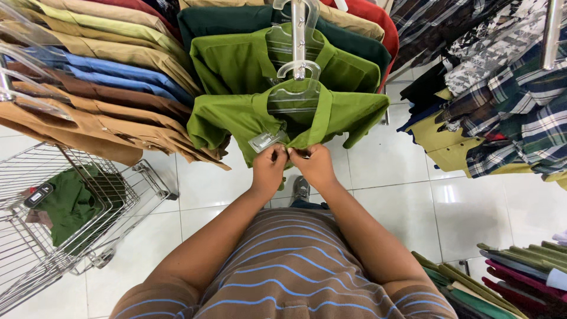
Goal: The person selects a green shirt from a rack, puts it in the cart, then retrieves it and a brown shirt to place them back on hangers.
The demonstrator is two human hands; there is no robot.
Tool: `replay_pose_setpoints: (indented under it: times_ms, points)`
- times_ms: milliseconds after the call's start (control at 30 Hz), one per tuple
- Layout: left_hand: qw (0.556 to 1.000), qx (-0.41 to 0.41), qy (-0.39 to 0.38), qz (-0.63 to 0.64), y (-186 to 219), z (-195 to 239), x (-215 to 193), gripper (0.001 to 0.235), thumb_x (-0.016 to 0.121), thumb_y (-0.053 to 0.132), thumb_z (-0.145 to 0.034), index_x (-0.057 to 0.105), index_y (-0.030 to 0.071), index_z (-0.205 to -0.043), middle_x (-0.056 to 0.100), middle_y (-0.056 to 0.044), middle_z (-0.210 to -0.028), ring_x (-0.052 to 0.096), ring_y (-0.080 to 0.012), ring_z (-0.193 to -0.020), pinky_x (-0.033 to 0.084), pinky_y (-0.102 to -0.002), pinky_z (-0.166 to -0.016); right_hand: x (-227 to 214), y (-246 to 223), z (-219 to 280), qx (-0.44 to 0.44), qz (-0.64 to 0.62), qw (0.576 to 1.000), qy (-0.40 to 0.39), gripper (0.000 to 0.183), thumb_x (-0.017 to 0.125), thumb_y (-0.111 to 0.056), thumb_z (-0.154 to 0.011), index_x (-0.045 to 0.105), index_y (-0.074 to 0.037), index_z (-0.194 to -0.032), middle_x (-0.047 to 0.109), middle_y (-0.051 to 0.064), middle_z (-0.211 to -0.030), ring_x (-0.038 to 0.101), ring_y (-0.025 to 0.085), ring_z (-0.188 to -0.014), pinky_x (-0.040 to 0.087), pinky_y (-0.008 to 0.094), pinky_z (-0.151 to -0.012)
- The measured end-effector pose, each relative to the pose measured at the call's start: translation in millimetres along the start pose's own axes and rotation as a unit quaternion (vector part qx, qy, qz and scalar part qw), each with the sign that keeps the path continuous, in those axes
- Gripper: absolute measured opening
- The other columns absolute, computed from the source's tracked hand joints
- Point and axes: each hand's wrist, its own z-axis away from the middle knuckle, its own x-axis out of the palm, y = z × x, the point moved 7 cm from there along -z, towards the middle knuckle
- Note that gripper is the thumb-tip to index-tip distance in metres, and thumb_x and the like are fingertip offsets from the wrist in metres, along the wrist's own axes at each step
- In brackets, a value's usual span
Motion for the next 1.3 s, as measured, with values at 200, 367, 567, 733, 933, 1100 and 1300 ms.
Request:
replay_pose_setpoints:
  times_ms: [200,367,567,733,933,1100,1300]
  points:
    - [1.0,0.026,0.006,-0.003,12,-2,-7,0.028,0.063,0.012,-0.105,0.073,0.006,-0.08,0.07,-0.009,-0.067,0.064,-0.0103,-0.068,0.053,-0.03,-0.065,0,-40,9,-0.059,0.018,0.998,0.009,0.018,0.075,-0.011,-0.092,0.075,0.006,-0.089,0.07,0.02,-0.074,0.063,0.017,-0.077,0.055,0.038,-0.068]
    - [0.999,0.03,0.013,0.0,7,0,-9,0.031,0.059,0.01,-0.107,0.069,0.005,-0.078,0.068,-0.009,-0.066,0.059,-0.0095,-0.069,0.051,-0.031,-0.066,4,-41,13,-0.033,0.018,0.999,-0.003,0.017,0.072,-0.012,-0.093,0.077,0.005,-0.093,0.072,0.019,-0.078,0.061,0.012,-0.074,0.056,0.035,-0.066]
    - [0.999,0.041,-0.004,-0.019,20,2,-12,0.032,0.061,0.013,-0.107,0.073,0.004,-0.078,0.071,-0.013,-0.067,0.066,-0.0151,-0.065,0.054,-0.033,-0.065,13,-9,4,0.004,0.001,1.0,-0.022,0.021,0.072,-0.019,-0.093,0.075,-0.002,-0.081,0.067,0.008,-0.069,0.054,0.009,-0.069,0.051,0.033,-0.057]
    - [0.999,0.001,0.017,0.046,-43,3,-3,0.032,0.062,0.01,-0.105,0.07,0.005,-0.074,0.068,-0.005,-0.064,0.052,-0.0079,-0.063,0.048,-0.028,-0.063,29,18,-4,-0.011,-0.154,0.988,-0.005,0.035,0.062,-0.002,-0.095,0.05,-0.006,-0.062,0.051,0.006,-0.058,0.049,0.008,-0.06,0.047,0.027,-0.05]
    - [0.999,0.021,0.021,-0.029,-7,5,-8,0.036,0.063,0.011,-0.106,0.068,0.003,-0.071,0.067,-0.012,-0.061,0.058,-0.0086,-0.062,0.049,-0.028,-0.062,10,-24,15,-0.194,0.113,0.974,0.023,0.013,0.07,0.0,-0.092,0.061,0.008,-0.088,0.059,0.02,-0.078,0.07,0.032,-0.079,0.058,0.039,-0.053]
    - [1.0,0.016,-0.001,-0.023,-7,3,-17,0.027,0.066,0.011,-0.103,0.072,0.002,-0.078,0.069,-0.012,-0.064,0.061,-0.0119,-0.06,0.051,-0.032,-0.06,14,9,5,-0.096,-0.005,0.995,-0.007,0.015,0.068,-0.006,-0.099,0.063,0.008,-0.095,0.062,0.018,-0.083,0.069,0.024,-0.083,0.058,0.039,-0.057]
    - [0.998,-0.047,0.035,0.038,-55,19,-18,0.022,0.062,0.009,-0.102,0.067,-0.005,-0.085,0.07,-0.017,-0.072,0.06,-0.0172,-0.065,0.05,-0.04,-0.065,49,44,17,0.085,-0.267,0.96,0.005,0.009,0.058,-0.003,-0.098,0.059,0.002,-0.091,0.055,0.01,-0.084,0.059,0.021,-0.079,0.056,0.036,-0.066]
